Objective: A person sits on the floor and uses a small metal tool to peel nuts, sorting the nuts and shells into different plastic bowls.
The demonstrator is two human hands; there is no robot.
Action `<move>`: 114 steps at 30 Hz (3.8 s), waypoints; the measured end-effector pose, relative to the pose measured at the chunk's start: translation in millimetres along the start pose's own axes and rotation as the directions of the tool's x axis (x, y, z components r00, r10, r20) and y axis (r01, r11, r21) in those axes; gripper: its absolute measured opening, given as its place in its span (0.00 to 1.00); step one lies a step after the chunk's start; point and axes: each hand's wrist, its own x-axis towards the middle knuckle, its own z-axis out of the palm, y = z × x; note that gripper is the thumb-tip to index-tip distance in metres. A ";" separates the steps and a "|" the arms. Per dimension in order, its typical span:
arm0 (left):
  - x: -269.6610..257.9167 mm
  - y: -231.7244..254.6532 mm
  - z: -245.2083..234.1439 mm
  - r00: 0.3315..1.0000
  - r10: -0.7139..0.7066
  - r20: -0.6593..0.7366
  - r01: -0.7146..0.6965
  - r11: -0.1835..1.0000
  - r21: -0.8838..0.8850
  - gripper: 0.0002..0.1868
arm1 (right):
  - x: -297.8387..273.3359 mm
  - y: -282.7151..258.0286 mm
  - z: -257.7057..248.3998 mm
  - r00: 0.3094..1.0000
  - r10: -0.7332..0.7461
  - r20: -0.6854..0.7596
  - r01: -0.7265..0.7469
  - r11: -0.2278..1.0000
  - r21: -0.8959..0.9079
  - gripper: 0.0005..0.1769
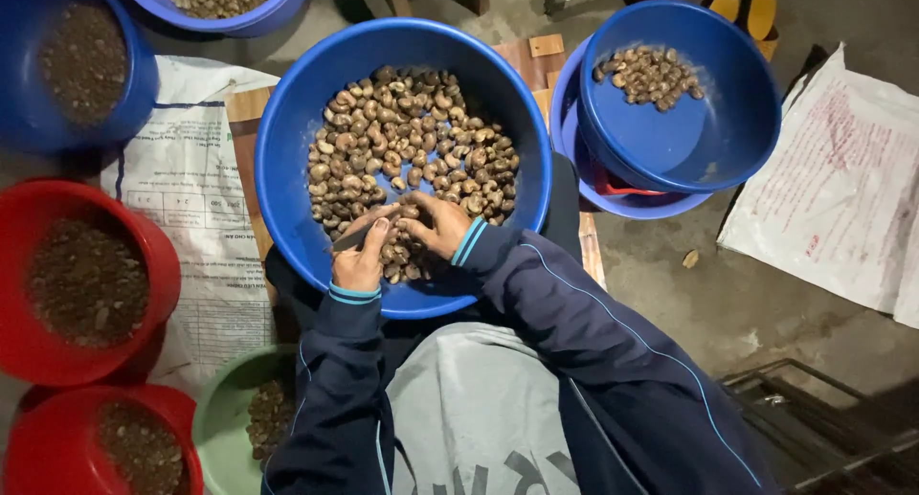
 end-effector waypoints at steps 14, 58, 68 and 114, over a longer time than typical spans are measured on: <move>0.6 4.6 -1.8 0.998 0.035 -0.054 -0.030 0.996 0.082 0.14 | -5.0 -23.0 -11.7 0.995 -0.059 0.075 0.046 0.985 0.167 0.23; 0.2 -0.5 -6.6 0.986 0.017 -0.163 -0.017 1.000 0.003 0.15 | -6.1 -13.2 -83.5 0.865 -0.103 -0.492 0.273 0.918 0.289 0.18; -0.1 7.8 1.2 0.959 -0.185 -0.216 0.153 0.976 -0.157 0.14 | -86.4 196.9 -257.1 0.400 0.656 -0.640 -0.125 0.731 0.671 0.23; -4.3 8.3 1.6 0.981 -0.079 -0.179 0.094 0.992 0.078 0.14 | 18.2 33.6 29.1 0.973 0.220 0.075 -0.208 0.681 0.702 0.19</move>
